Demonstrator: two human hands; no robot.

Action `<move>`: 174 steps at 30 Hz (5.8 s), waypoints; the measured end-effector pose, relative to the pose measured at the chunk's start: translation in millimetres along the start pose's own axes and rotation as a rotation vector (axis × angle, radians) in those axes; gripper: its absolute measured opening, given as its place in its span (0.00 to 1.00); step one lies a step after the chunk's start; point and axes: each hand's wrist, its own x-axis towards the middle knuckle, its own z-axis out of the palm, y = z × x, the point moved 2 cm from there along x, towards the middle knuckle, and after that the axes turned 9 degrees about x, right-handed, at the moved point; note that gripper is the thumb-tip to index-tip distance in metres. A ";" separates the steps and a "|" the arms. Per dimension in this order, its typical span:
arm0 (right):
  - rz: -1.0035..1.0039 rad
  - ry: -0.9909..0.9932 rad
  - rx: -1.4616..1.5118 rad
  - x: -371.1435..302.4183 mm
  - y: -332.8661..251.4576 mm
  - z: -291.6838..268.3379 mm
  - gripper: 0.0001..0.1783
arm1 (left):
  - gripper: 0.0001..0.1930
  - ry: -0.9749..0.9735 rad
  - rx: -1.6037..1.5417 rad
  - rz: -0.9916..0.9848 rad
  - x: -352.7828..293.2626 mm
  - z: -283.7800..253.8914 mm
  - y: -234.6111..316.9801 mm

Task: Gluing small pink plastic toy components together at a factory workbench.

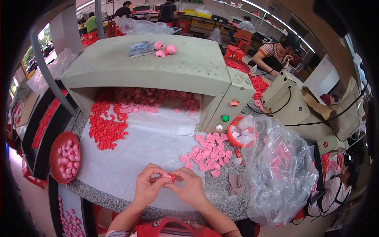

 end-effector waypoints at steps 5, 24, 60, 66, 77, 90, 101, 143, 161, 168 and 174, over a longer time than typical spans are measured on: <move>-0.115 -0.012 -0.099 -11.4 -0.8 -2.0 0.12 | 0.08 -0.085 -0.051 -0.045 -10.0 0.3 -7.2; 0.157 -0.116 -0.056 4.5 -10.4 -16.3 0.17 | 0.09 -0.125 -0.797 -0.449 0.7 4.1 -28.8; -0.030 0.066 0.006 -11.9 -13.1 -13.6 0.14 | 0.06 0.052 -0.282 -0.165 -14.9 8.9 -6.7; 0.252 -0.091 0.377 -16.9 0.3 -20.0 0.12 | 0.07 -0.046 -0.030 0.061 -13.2 2.9 4.9; 0.220 -0.073 0.285 -1.3 -17.6 -13.5 0.14 | 0.11 -0.035 -0.660 -0.481 -4.7 -2.6 -15.8; 0.293 -0.135 0.295 -4.5 -7.4 -15.4 0.14 | 0.08 0.019 -0.338 -0.115 -11.1 6.8 -8.0; -0.104 0.056 0.043 -14.1 -17.1 -8.1 0.15 | 0.08 -0.038 -0.689 -0.297 -14.8 12.2 -12.4; 0.401 -0.125 0.636 -16.5 -29.7 -17.1 0.09 | 0.11 -0.173 -0.670 -0.069 -18.2 -3.1 -3.1; 0.371 -0.248 0.623 -9.6 -26.1 -16.5 0.09 | 0.11 0.000 -0.565 -0.246 -26.9 0.3 7.0; 0.294 -0.228 0.149 -18.7 -36.5 -11.6 0.16 | 0.09 -0.059 -0.189 -0.027 -27.9 -1.6 10.8; 0.010 -0.061 -0.180 -21.3 -29.2 -9.8 0.18 | 0.09 -0.142 -0.323 -0.159 -21.9 -2.8 -2.2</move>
